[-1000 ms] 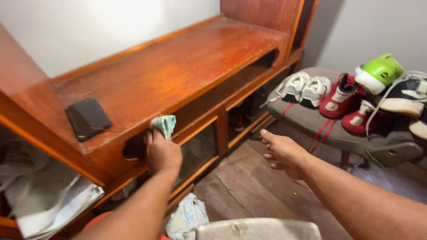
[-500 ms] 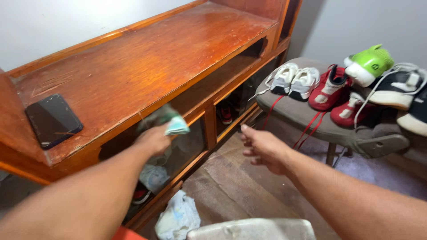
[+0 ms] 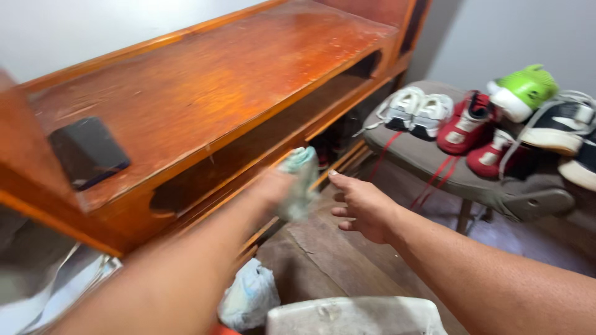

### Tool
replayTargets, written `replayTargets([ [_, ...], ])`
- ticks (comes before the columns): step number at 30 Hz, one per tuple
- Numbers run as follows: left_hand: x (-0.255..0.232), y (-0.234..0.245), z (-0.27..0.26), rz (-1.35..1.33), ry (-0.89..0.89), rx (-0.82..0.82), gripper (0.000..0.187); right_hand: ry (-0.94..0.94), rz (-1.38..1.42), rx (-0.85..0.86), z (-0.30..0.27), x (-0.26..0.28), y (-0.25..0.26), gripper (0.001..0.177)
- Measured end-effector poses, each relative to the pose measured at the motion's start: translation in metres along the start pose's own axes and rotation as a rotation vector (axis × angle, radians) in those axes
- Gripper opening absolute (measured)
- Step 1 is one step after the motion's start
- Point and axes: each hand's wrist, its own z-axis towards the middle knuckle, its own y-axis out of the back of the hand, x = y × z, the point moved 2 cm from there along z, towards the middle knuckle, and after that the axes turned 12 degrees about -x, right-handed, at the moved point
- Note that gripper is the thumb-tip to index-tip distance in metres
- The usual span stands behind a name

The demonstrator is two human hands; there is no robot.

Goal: The person removes several pairs of shoes from a wooden cabinet, places them on a nearby chair, and then wipes the cabinet surface with a cloth. The shoes include red, white, black, and green sneakers. The person handles each pair one at a time and finishes by cleaning the cabinet top.

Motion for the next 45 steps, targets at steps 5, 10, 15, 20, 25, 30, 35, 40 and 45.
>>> replayTargets([
  [5,-0.073,-0.039,-0.104,-1.569,0.505,0.216,0.031,0.060,0.128,0.033,0.011,0.004,0.006,0.051],
  [10,-0.110,0.062,-0.156,-1.205,0.162,0.048,0.024,-0.056,0.437,-0.302,0.006,0.022,0.030,0.064],
  [15,-0.111,0.106,-0.166,-0.541,-0.222,-0.818,0.029,-0.079,0.415,-0.360,-0.022,0.033,0.012,0.057],
  [20,-0.091,0.014,-0.164,-0.636,0.089,-0.192,0.027,0.234,0.671,0.197,-0.038,0.070,-0.002,0.083],
  [25,-0.075,0.031,-0.150,-0.586,0.145,-0.511,0.032,0.268,0.456,-0.178,-0.054,0.072,0.022,0.086],
  [30,-0.121,0.057,-0.172,-0.382,-0.656,-0.777,0.033,0.169,0.751,0.302,-0.064,0.052,-0.027,0.094],
  [35,-0.033,0.141,-0.159,-0.288,-0.278,-0.750,0.033,-0.100,0.390,0.073,-0.051,0.018,-0.010,0.090],
  [40,0.003,0.192,-0.152,0.515,-0.743,-1.053,0.054,-0.108,0.396,0.027,-0.031,0.007,0.003,0.090],
  [45,0.007,0.190,-0.118,0.562,-0.367,-0.538,0.051,-0.085,0.353,0.082,-0.019,0.006,0.008,0.088],
])
